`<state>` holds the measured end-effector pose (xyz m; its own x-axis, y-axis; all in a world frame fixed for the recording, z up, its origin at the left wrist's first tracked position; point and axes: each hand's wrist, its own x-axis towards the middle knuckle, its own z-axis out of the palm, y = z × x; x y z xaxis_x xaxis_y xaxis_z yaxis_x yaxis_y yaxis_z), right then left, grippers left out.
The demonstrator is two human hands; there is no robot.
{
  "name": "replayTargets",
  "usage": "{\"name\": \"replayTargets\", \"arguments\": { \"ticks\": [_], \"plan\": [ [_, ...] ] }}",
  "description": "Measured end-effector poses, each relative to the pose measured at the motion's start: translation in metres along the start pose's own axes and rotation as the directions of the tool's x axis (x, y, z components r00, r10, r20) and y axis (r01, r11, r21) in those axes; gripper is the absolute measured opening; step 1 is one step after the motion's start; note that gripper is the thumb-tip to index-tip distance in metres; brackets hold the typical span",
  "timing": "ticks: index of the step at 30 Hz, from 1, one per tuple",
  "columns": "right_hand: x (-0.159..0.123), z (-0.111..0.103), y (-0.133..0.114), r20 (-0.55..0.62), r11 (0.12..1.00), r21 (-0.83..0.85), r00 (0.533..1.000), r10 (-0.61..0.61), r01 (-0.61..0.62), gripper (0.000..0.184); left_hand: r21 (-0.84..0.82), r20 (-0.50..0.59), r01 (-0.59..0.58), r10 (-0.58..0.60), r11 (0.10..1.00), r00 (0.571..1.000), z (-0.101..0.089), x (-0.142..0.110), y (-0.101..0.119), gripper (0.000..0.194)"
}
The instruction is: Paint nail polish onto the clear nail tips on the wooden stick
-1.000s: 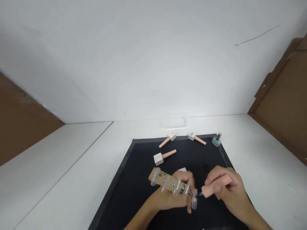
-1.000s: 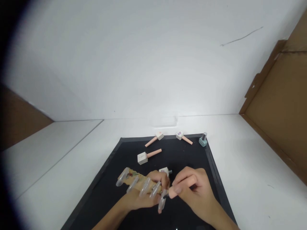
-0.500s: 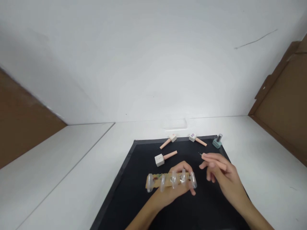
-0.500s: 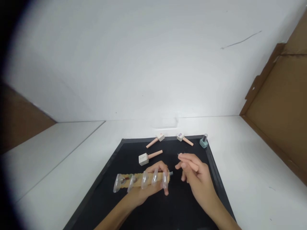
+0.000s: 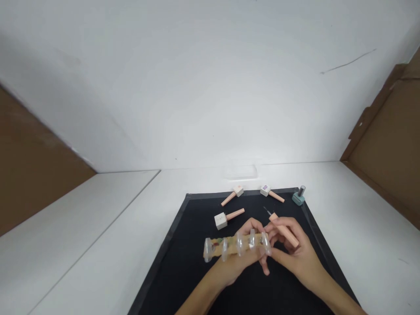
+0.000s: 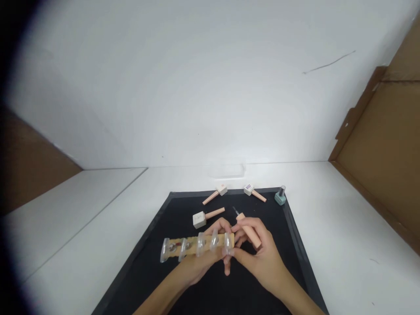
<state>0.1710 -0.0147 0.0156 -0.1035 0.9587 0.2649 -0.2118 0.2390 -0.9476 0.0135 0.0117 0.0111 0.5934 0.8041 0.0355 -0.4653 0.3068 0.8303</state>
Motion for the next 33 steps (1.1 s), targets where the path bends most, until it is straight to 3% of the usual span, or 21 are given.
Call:
{"name": "replayTargets", "arguments": {
  "ticks": [6,13,20,23,25,27,29,33],
  "plan": [
    [0.002,0.001,-0.005,0.009,0.993,-0.1,0.998,-0.063,0.063,0.024,-0.006,0.04,-0.004,0.004,1.0,0.999,-0.001,0.0,-0.001,0.04],
    [0.008,-0.011,-0.007,-0.011,0.993,-0.043,0.994,-0.107,0.107,0.033,0.102,0.035,-0.11,0.107,0.989,0.994,-0.013,-0.007,0.01,0.034],
    [0.012,-0.019,-0.011,0.019,1.0,-0.009,1.0,-0.003,0.003,0.04,0.176,-0.009,-0.125,0.128,0.977,0.992,-0.011,-0.009,0.012,0.033],
    [0.013,-0.026,-0.018,0.009,0.993,-0.118,1.0,0.024,-0.023,0.036,0.2,-0.028,-0.108,0.116,0.974,0.993,-0.007,-0.01,0.018,0.036],
    [0.013,-0.029,-0.026,-0.099,0.971,-0.237,0.995,0.004,-0.028,0.026,0.231,-0.009,-0.104,0.109,0.967,0.994,-0.007,-0.01,0.021,0.038],
    [0.013,-0.029,-0.034,-0.205,0.945,-0.323,0.971,-0.122,0.051,0.021,0.264,0.02,-0.096,0.094,0.96,0.995,-0.01,-0.011,0.023,0.039],
    [0.012,-0.028,-0.04,-0.23,0.903,-0.402,0.938,-0.258,0.15,0.02,0.291,0.041,-0.072,0.063,0.954,0.997,-0.013,-0.01,0.022,0.039],
    [0.011,-0.026,-0.046,-0.119,0.788,-0.504,0.875,-0.469,0.354,0.022,0.309,0.055,-0.022,0.006,0.951,0.998,-0.015,-0.008,0.02,0.043]
  ]
}}
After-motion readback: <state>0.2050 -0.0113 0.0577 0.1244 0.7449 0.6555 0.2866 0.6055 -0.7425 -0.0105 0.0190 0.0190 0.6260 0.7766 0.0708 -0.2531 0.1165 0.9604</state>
